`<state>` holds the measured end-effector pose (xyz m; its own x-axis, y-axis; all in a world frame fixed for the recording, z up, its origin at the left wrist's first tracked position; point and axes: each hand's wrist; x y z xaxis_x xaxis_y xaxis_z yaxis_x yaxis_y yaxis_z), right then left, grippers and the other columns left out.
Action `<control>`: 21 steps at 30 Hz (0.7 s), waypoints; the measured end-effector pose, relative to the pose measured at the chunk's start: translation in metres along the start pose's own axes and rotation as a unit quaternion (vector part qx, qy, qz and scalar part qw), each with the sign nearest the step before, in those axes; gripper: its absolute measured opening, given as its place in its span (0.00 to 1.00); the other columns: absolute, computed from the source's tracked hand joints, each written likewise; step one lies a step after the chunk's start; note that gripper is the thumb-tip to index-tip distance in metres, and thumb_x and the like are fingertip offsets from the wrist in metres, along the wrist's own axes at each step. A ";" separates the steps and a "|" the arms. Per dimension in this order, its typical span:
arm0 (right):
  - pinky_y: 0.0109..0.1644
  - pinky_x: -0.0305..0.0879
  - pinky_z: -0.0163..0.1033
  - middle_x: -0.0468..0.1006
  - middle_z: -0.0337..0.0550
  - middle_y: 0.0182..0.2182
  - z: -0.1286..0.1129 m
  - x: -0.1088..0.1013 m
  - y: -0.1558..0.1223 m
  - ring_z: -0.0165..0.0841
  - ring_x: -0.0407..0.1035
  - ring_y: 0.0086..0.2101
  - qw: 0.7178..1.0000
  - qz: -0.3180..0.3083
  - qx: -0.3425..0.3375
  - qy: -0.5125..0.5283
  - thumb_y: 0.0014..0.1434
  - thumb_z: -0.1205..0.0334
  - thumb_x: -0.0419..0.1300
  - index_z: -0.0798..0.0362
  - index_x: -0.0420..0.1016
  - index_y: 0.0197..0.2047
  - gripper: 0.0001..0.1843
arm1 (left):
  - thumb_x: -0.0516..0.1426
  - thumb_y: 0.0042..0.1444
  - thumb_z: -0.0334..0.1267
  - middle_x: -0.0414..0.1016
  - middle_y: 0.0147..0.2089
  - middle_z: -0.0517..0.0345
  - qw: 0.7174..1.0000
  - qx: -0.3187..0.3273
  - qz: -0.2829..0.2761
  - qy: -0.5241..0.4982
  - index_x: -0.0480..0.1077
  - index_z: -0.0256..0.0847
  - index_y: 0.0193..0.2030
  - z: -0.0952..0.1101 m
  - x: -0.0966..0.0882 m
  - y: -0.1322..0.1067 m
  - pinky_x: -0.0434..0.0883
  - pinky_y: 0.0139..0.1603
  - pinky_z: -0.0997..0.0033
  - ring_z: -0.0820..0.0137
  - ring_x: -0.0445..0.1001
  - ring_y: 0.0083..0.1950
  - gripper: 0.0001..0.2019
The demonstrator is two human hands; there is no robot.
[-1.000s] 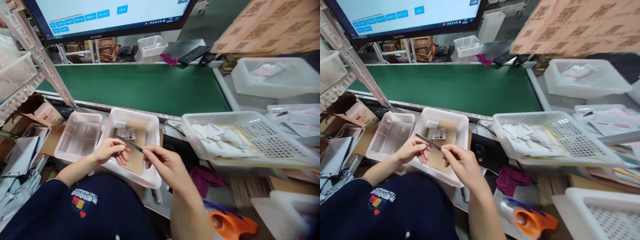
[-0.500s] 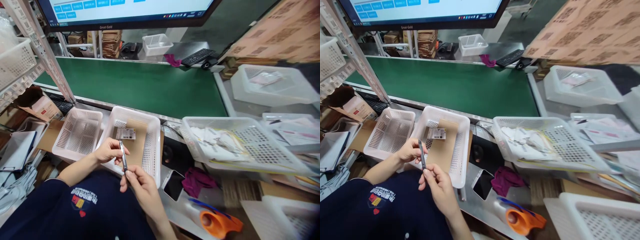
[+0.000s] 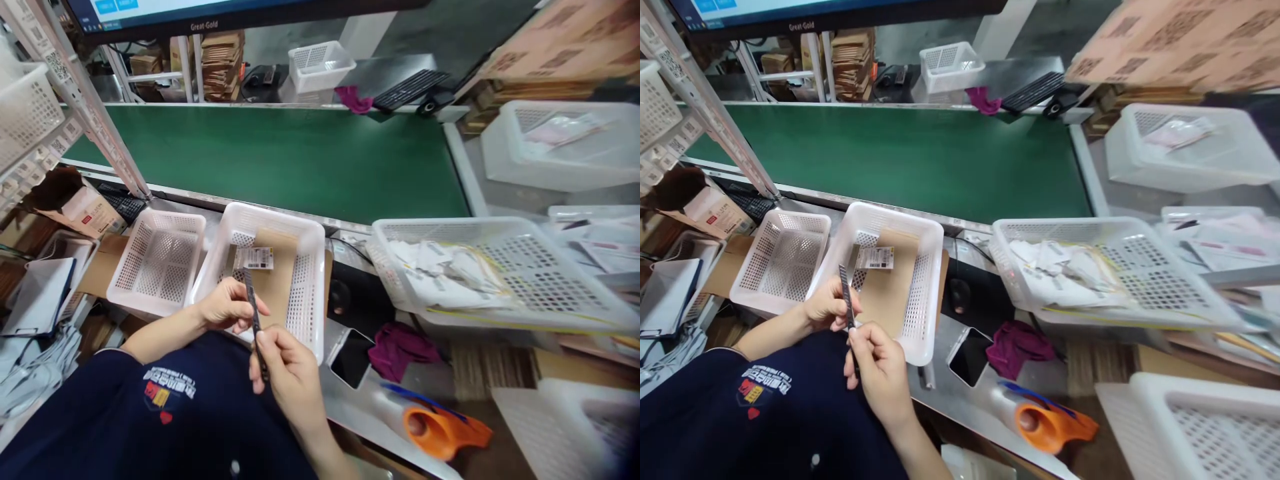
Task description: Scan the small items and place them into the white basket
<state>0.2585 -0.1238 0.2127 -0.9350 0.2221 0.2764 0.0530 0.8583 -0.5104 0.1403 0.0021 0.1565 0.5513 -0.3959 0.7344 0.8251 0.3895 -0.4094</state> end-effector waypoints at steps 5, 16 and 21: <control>0.20 0.51 0.30 0.69 0.33 0.16 0.001 -0.001 0.003 0.24 0.57 0.14 1.000 -0.006 0.011 0.005 0.71 0.30 0.59 0.50 0.67 0.36 0.30 | 0.79 0.35 0.62 0.62 0.12 0.66 1.000 -0.005 0.020 -0.008 0.79 0.34 0.30 -0.010 -0.006 0.004 0.55 0.12 0.80 0.78 0.58 0.11 0.32; 0.17 0.43 0.30 0.64 0.31 0.12 0.010 -0.003 0.020 0.24 0.50 0.12 0.996 -0.039 0.033 0.068 0.69 0.27 0.58 0.51 0.67 0.32 0.33 | 0.80 0.36 0.57 0.61 0.13 0.68 0.998 0.016 0.066 0.002 0.75 0.35 0.27 -0.006 0.004 0.006 0.52 0.13 0.82 0.81 0.55 0.11 0.30; 0.24 0.54 0.32 0.68 0.30 0.21 0.007 -0.004 0.024 0.24 0.57 0.17 0.991 -0.089 -0.018 0.095 0.70 0.33 0.62 0.53 0.73 0.44 0.28 | 0.81 0.37 0.53 0.56 0.14 0.74 0.992 0.021 0.105 -0.069 0.75 0.36 0.30 0.000 0.000 0.009 0.56 0.12 0.83 0.83 0.51 0.12 0.28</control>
<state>0.2608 -0.1074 0.1934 -0.8483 0.1463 0.5089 -0.0911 0.9065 -0.4123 0.1481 0.0056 0.1529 0.6859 -0.1857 0.7036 0.6860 0.4876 -0.5400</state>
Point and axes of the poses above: each hand's wrist, its own y-axis towards the middle knuckle, its own x-axis out of the palm, z = x × y
